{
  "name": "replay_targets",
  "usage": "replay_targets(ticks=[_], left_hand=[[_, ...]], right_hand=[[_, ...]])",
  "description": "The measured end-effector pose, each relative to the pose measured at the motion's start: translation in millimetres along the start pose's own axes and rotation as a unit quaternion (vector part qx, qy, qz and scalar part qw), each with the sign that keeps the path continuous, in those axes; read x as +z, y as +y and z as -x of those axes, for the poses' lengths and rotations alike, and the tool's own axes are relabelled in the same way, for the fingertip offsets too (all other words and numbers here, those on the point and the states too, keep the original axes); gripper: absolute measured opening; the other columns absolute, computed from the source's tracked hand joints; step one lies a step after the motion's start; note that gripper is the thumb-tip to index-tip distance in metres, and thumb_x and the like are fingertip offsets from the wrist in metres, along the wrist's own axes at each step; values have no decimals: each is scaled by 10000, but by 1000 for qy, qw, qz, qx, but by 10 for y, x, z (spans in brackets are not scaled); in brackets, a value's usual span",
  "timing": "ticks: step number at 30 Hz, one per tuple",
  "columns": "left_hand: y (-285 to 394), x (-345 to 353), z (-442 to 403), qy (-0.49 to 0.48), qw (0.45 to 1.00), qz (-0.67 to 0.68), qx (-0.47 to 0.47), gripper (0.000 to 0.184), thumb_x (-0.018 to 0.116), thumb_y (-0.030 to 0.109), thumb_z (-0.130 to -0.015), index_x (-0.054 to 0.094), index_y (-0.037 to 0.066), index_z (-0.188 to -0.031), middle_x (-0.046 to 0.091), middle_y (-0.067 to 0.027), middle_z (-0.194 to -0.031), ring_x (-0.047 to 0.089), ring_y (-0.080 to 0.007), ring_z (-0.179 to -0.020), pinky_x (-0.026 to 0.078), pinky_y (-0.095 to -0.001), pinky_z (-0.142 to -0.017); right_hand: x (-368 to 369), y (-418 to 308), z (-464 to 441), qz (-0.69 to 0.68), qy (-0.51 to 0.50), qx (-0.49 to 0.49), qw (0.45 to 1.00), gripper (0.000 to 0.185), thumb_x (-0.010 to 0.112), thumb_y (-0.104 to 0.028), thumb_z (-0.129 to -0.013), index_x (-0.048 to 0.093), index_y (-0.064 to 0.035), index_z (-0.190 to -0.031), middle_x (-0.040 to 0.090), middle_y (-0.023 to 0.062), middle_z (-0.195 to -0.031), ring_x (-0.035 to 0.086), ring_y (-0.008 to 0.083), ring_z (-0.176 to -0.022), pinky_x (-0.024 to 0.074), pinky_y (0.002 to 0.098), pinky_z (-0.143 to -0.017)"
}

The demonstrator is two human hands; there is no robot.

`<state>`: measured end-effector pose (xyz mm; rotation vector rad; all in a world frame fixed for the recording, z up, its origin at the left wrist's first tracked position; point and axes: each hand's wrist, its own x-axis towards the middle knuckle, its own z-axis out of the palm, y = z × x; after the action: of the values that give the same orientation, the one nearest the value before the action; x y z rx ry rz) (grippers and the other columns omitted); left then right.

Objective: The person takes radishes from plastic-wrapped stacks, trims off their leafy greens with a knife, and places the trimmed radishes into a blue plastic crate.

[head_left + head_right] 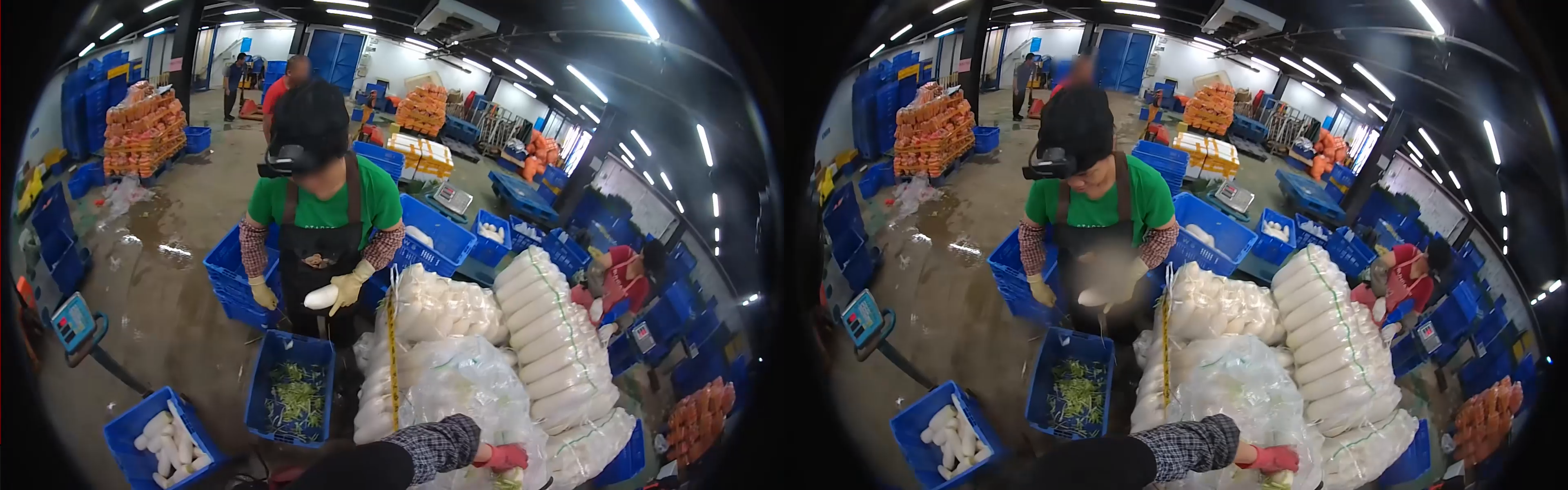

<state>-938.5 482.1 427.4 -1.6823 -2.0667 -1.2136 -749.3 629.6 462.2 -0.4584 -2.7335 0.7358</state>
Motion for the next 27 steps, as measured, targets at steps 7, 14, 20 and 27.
replay_targets(ticks=[7,14,20,27], left_hand=[[502,-868,274,90,994,44,-35,666,803,207,-468,620,102,-1099,632,-145,-1065,586,-375,-1038,477,-460,-902],[1158,-1814,568,-18,994,-14,-111,801,823,195,-426,575,116,-1184,611,-135,-1118,572,-349,-1074,447,-454,-938],[1362,-2054,1232,164,907,274,-273,893,874,193,-544,503,60,-1345,591,-72,-1259,539,-177,-1145,467,-372,-970],[2668,-2081,1953,461,709,512,-153,636,758,132,-748,500,51,-1323,614,-100,-1215,599,-270,-1134,466,-439,-999]], right_hand=[[-331,-646,8,-156,-26,23,987,824,780,-458,-736,507,56,-1319,618,191,-1188,574,295,-1051,471,397,-882],[-776,-660,-31,-111,-82,-223,965,502,620,-315,-891,591,11,-1272,655,165,-1104,609,318,-925,491,404,-801],[-1355,-775,508,-641,-85,45,761,485,642,-293,-887,560,-18,-1278,596,152,-1239,570,296,-1132,458,401,-963],[-1501,656,1738,-566,-57,133,812,481,661,-188,-886,522,-13,-1311,581,132,-1240,585,242,-1125,468,361,-969]])
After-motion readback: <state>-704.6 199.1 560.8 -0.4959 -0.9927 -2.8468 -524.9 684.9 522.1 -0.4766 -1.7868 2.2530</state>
